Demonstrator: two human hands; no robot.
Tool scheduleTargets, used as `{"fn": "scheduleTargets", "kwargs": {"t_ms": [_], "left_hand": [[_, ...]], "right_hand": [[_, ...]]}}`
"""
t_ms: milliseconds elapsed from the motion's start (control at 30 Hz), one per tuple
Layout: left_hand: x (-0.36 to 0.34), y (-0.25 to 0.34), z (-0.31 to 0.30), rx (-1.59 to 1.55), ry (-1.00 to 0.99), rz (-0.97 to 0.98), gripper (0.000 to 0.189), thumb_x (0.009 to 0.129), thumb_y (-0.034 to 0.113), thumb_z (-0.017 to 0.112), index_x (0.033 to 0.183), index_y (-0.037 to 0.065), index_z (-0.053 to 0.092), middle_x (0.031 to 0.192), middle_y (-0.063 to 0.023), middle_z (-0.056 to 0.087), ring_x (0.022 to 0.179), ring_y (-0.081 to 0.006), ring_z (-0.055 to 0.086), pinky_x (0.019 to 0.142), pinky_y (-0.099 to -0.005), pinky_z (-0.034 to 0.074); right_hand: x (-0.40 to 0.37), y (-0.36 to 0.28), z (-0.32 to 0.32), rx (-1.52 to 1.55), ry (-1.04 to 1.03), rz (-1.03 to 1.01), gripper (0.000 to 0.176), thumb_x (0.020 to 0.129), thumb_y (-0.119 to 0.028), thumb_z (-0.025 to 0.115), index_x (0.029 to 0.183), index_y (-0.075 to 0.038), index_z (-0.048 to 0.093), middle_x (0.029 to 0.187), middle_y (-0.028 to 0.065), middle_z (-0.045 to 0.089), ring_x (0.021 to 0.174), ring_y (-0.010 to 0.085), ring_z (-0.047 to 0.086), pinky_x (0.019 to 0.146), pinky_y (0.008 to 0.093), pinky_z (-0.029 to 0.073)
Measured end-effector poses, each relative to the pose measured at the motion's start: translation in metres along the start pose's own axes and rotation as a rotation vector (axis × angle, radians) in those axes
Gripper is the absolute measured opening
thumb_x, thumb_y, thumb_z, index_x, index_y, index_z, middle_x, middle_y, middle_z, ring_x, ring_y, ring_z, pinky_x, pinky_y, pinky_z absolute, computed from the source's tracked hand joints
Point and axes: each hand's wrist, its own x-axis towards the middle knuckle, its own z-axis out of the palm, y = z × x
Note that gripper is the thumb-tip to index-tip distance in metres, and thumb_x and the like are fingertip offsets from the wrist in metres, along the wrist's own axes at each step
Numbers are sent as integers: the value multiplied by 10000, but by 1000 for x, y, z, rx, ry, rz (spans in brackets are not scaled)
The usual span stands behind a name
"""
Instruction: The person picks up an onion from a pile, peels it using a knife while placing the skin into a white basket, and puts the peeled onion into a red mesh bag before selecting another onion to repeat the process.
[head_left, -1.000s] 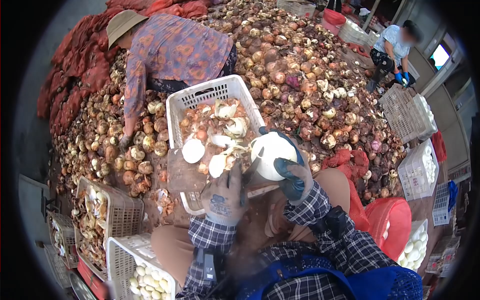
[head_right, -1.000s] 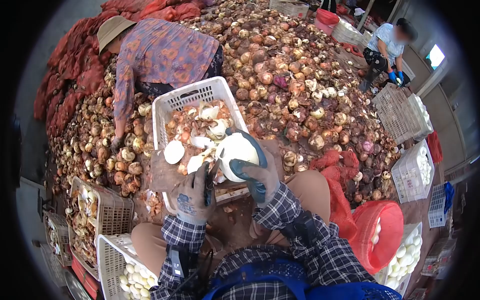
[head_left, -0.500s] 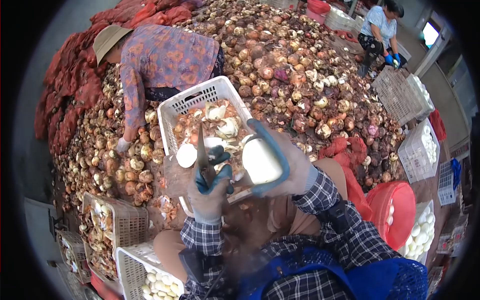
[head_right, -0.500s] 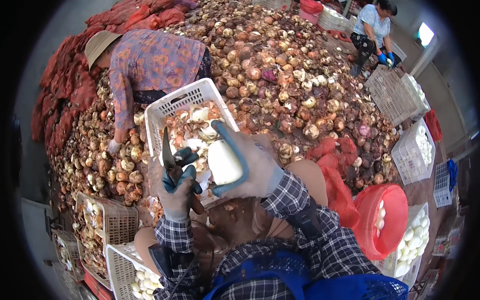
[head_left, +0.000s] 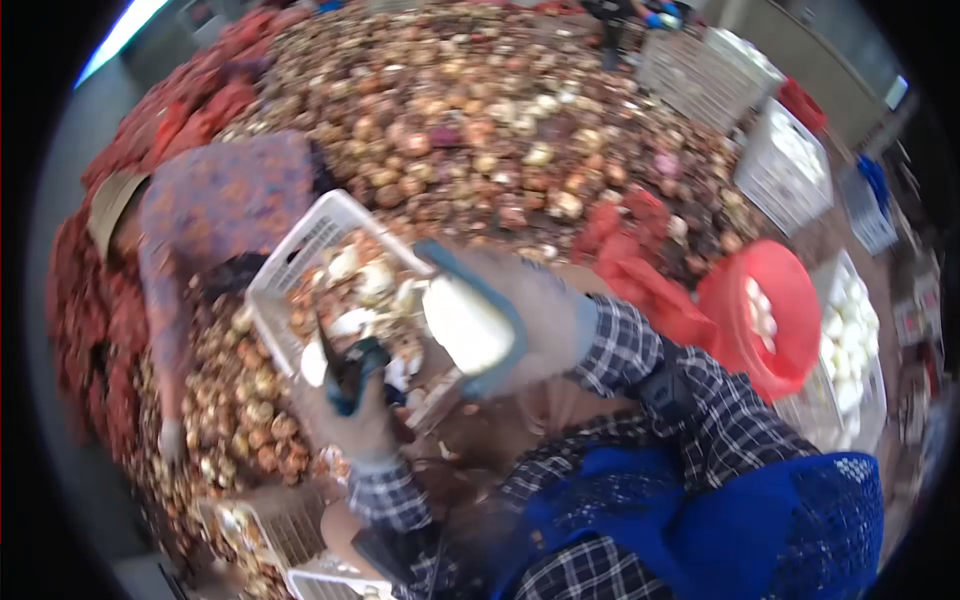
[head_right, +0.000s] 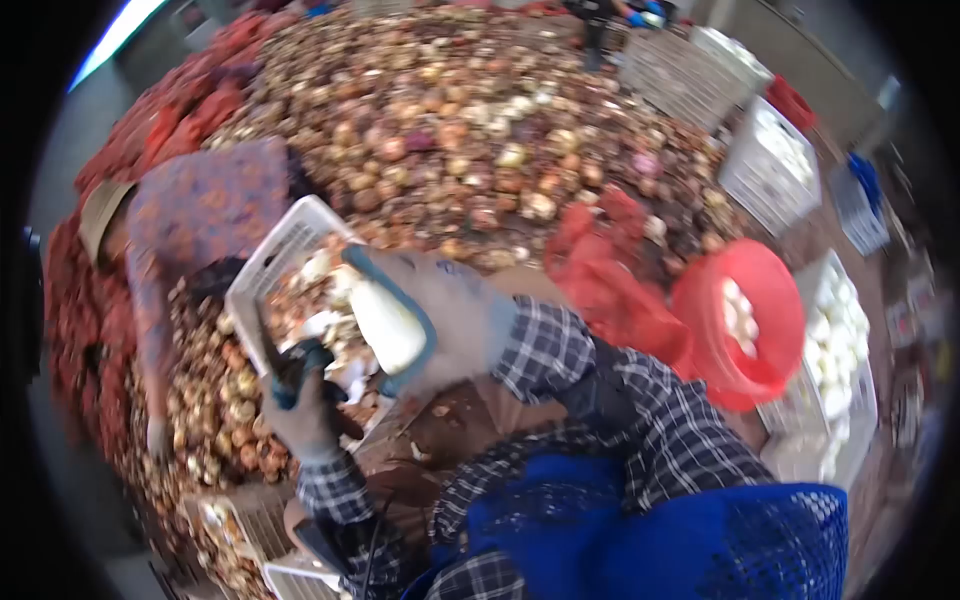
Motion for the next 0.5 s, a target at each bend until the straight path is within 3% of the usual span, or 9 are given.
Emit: {"fn": "scheduleTargets", "kwargs": {"t_ms": [100,133,167,200,233,267,300,433,500], "left_hand": [[-9,-10,-21,-42,-115,-175,224,854,88,629,1043,-32,629,767,-95,668,455,-99,538,399,-208,410],[-10,-13,-27,27,-103,-272,262,860,125,621,1070,-31,620,751,-99,662,443,-101,532,384,-210,401],[-19,-15,-39,55,-89,-323,260,860,128,619,1067,-29,620,743,-100,658,437,-105,529,380,-214,400],[-21,-24,-46,78,-60,-367,258,860,131,616,1064,-27,620,735,-102,654,430,-108,525,376,-217,398],[-21,-36,-56,94,-32,-405,257,860,133,614,1062,-25,621,727,-103,650,424,-112,522,371,-221,397],[-14,-61,-71,172,-50,-507,252,863,141,605,1060,-16,612,717,-107,641,400,-126,506,358,-237,390],[-17,-61,-66,183,-46,-531,241,875,152,598,1051,-13,603,729,-114,644,383,-136,496,351,-247,392],[-29,-61,-45,99,-293,-591,219,932,141,518,1103,22,583,755,-109,659,427,-128,540,359,-239,406],[-31,-61,-38,147,-410,-607,221,929,118,523,1120,14,563,788,-106,649,439,-121,535,401,-236,424]], "right_hand": [[-43,12,-53,-269,293,167,1062,562,-390,844,1409,-32,313,1189,229,529,1088,347,549,917,434,465],[-62,13,-79,-347,381,235,934,623,-387,807,1368,-17,383,1160,179,562,1051,318,571,891,406,476],[-98,10,-117,-88,586,807,736,660,-163,777,1306,-15,456,1132,171,606,1024,240,600,897,366,484],[-134,42,-137,1,756,717,628,680,-147,760,1231,10,503,1060,152,634,951,239,628,835,344,508],[-169,68,-166,-455,668,571,636,715,-190,756,1253,25,494,1096,163,623,992,243,611,859,345,485],[-209,88,-181,-821,636,691,687,730,-244,765,1285,38,473,1106,166,614,987,233,594,875,332,464],[-264,124,-199,-804,696,698,758,717,-308,785,1304,44,457,1135,186,602,1011,232,579,898,332,447],[-331,129,-194,-707,677,1401,711,617,-335,799,1176,17,537,1070,153,645,994,255,621,867,373,479],[-355,140,-185,-737,591,1592,873,579,-399,799,1280,14,483,1169,219,605,1120,327,573,950,397,443]]}}
